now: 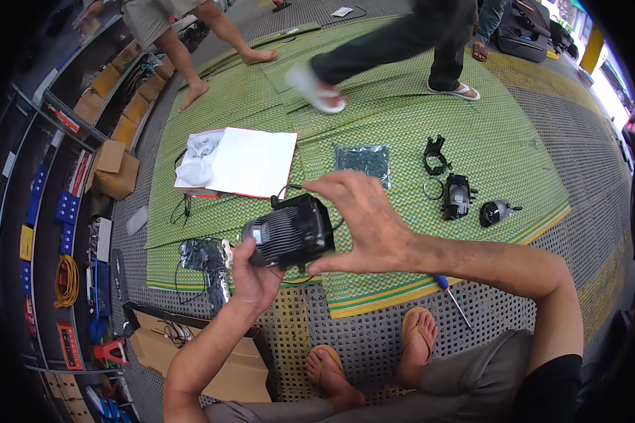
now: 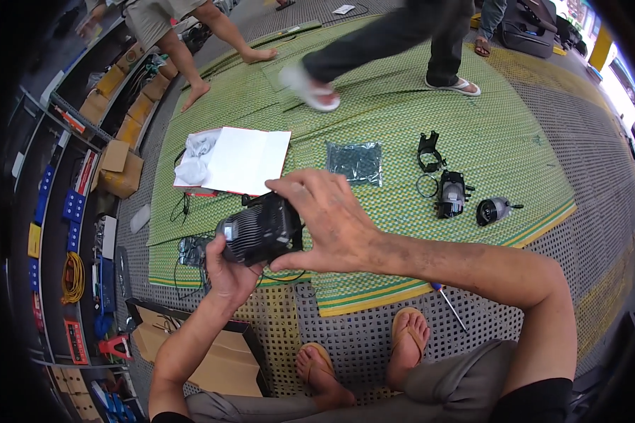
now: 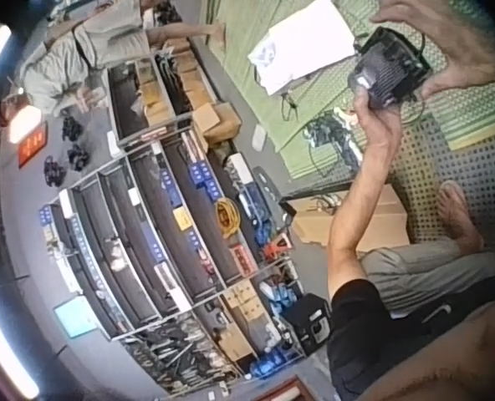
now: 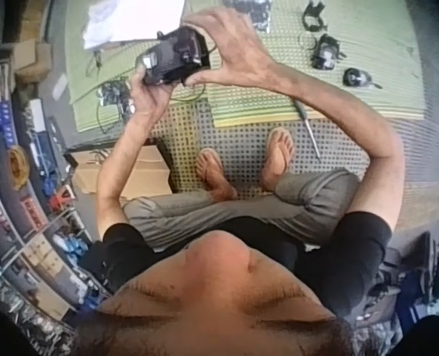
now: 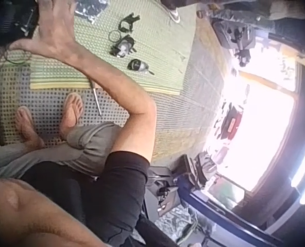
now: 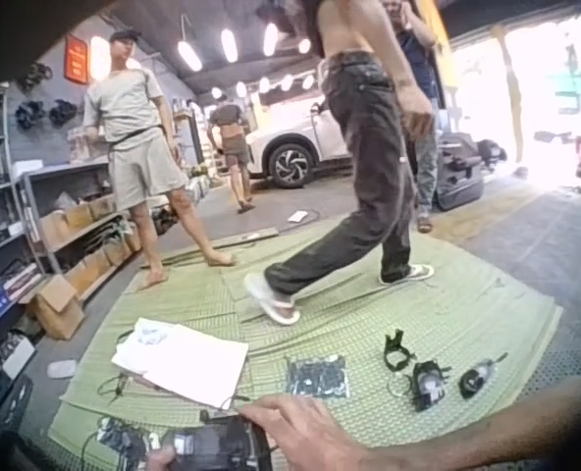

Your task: The recorder is assembling automotive lighting components with colleagues.

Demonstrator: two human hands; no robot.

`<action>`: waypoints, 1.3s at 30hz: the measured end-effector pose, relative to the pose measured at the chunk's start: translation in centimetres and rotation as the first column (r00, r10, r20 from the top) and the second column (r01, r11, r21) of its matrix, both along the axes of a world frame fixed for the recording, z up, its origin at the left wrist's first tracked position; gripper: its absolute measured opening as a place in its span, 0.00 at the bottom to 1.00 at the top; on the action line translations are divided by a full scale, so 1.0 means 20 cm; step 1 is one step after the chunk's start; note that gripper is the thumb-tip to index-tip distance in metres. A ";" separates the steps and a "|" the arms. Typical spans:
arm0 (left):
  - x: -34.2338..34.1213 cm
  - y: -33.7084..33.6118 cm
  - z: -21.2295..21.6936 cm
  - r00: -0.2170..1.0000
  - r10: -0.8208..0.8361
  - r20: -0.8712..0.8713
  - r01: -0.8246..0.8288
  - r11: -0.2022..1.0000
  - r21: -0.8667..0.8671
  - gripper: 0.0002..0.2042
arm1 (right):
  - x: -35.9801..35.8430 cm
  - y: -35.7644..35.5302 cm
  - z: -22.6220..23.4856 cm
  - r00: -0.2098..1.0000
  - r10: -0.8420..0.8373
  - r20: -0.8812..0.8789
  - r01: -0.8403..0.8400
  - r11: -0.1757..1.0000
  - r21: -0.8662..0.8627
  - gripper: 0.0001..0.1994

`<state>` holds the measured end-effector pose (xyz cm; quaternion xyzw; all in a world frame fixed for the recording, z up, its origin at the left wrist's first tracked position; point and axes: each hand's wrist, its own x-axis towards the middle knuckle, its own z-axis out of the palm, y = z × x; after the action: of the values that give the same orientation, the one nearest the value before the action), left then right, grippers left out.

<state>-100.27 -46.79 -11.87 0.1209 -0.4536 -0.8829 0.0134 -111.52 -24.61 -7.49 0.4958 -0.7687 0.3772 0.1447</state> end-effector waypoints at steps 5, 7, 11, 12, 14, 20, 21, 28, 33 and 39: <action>-0.05 0.06 -0.13 0.997 0.053 0.048 -0.045 0.988 -0.150 0.26 | -0.09 0.06 -0.10 0.992 -0.092 0.088 0.053 0.926 0.373 0.24; -0.05 0.11 -0.19 0.986 0.137 0.098 -0.112 0.967 -0.230 0.27 | -0.08 0.04 -0.18 0.984 -0.124 0.130 0.056 0.900 0.432 0.24; -0.06 0.19 -0.24 0.960 0.239 0.143 -0.174 0.915 -0.364 0.31 | -0.10 0.06 -0.26 0.945 -0.255 0.203 0.107 0.831 0.546 0.26; -0.07 0.21 -0.24 0.956 0.234 0.177 -0.156 0.917 -0.367 0.32 | -0.11 0.07 -0.28 0.952 -0.238 0.194 0.105 0.847 0.521 0.26; -0.10 0.24 -0.24 0.958 0.236 0.161 -0.169 0.924 -0.344 0.29 | -0.12 0.08 -0.30 0.938 -0.284 0.199 0.155 0.857 0.491 0.24; -0.18 0.28 -0.23 0.955 0.231 0.189 -0.160 0.931 -0.329 0.25 | -0.20 0.14 -0.30 0.989 -0.149 -0.017 0.144 0.916 0.376 0.15; -0.18 0.28 -0.24 0.950 0.225 0.215 -0.147 0.933 -0.328 0.25 | -0.23 0.17 -0.29 0.997 -0.042 -0.057 0.061 0.916 0.397 0.14; -0.25 0.33 -0.32 0.970 0.146 0.195 -0.074 0.939 -0.336 0.26 | -0.36 0.29 -0.24 0.967 0.219 -0.132 -0.128 0.861 0.492 0.15; -0.21 0.51 -0.49 0.915 0.395 0.082 -0.359 0.890 -0.281 0.34 | -0.27 0.31 -0.37 0.926 -0.285 0.249 0.098 0.816 0.570 0.28; -0.05 0.69 -0.69 0.846 0.501 0.182 -0.409 0.829 -0.381 0.36 | -0.17 0.35 -0.55 0.973 -0.182 0.141 0.056 0.780 0.623 0.19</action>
<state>-101.32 -33.00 -25.58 0.3436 -0.5488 -0.7400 0.1822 -115.00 -17.51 -18.45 0.4271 -0.8896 0.1429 -0.0760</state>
